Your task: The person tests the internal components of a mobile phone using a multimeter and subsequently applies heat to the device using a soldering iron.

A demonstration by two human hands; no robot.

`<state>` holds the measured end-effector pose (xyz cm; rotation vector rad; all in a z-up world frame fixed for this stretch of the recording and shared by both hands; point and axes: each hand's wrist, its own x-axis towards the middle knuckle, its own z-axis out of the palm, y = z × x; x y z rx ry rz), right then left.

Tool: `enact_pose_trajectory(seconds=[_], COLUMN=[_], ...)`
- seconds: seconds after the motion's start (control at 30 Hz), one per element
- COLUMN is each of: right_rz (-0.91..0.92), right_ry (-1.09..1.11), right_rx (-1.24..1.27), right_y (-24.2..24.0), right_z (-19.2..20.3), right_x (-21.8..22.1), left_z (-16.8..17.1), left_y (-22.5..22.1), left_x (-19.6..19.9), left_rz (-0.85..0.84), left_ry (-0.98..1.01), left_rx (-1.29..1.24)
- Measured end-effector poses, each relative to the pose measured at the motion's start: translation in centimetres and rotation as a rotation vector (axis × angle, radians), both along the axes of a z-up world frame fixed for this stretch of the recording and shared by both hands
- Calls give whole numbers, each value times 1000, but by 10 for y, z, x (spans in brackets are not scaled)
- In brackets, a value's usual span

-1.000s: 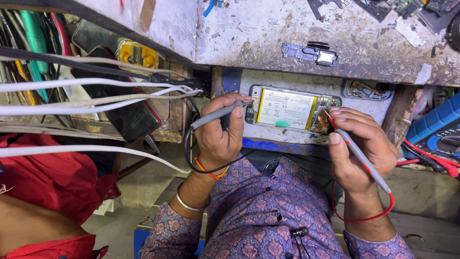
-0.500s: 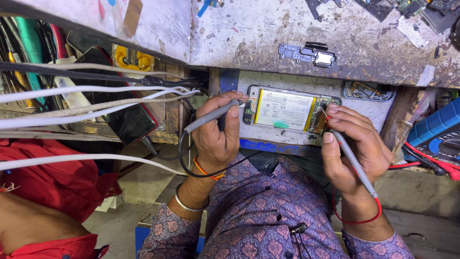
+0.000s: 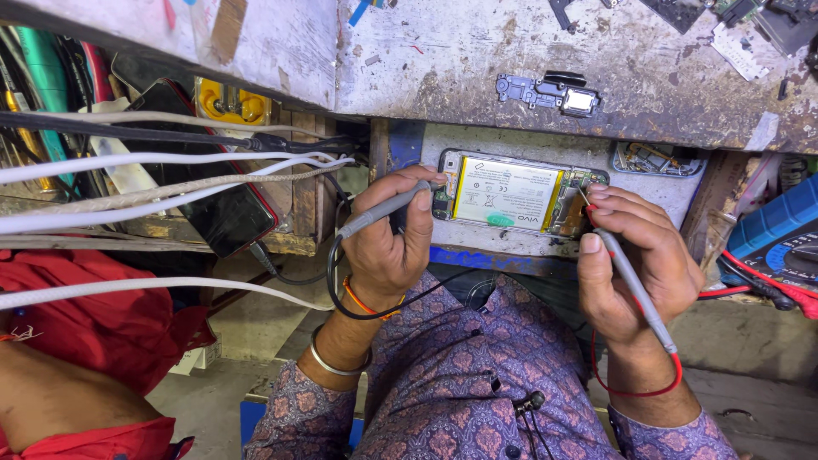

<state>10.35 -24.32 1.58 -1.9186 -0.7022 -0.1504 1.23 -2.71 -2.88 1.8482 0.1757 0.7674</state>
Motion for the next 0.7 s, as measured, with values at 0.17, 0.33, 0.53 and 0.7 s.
enact_pose_trajectory(seconds=[0.17, 0.33, 0.53, 0.7], right_rz=[0, 7, 10, 13], right_ry=[25, 69, 72, 53], right_rx=[41, 98, 100, 88], right_y=[-1, -2, -1, 0], right_z=[-2, -3, -3, -2], right_x=[-1, -2, -2, 0], left_z=[4, 7, 7, 8], left_y=[1, 2, 2, 3], left_x=[1, 1, 2, 2], left_rz=[-9, -5, 2, 22], left_ry=[5, 37, -15, -27], left_rx=[16, 54, 69, 118])
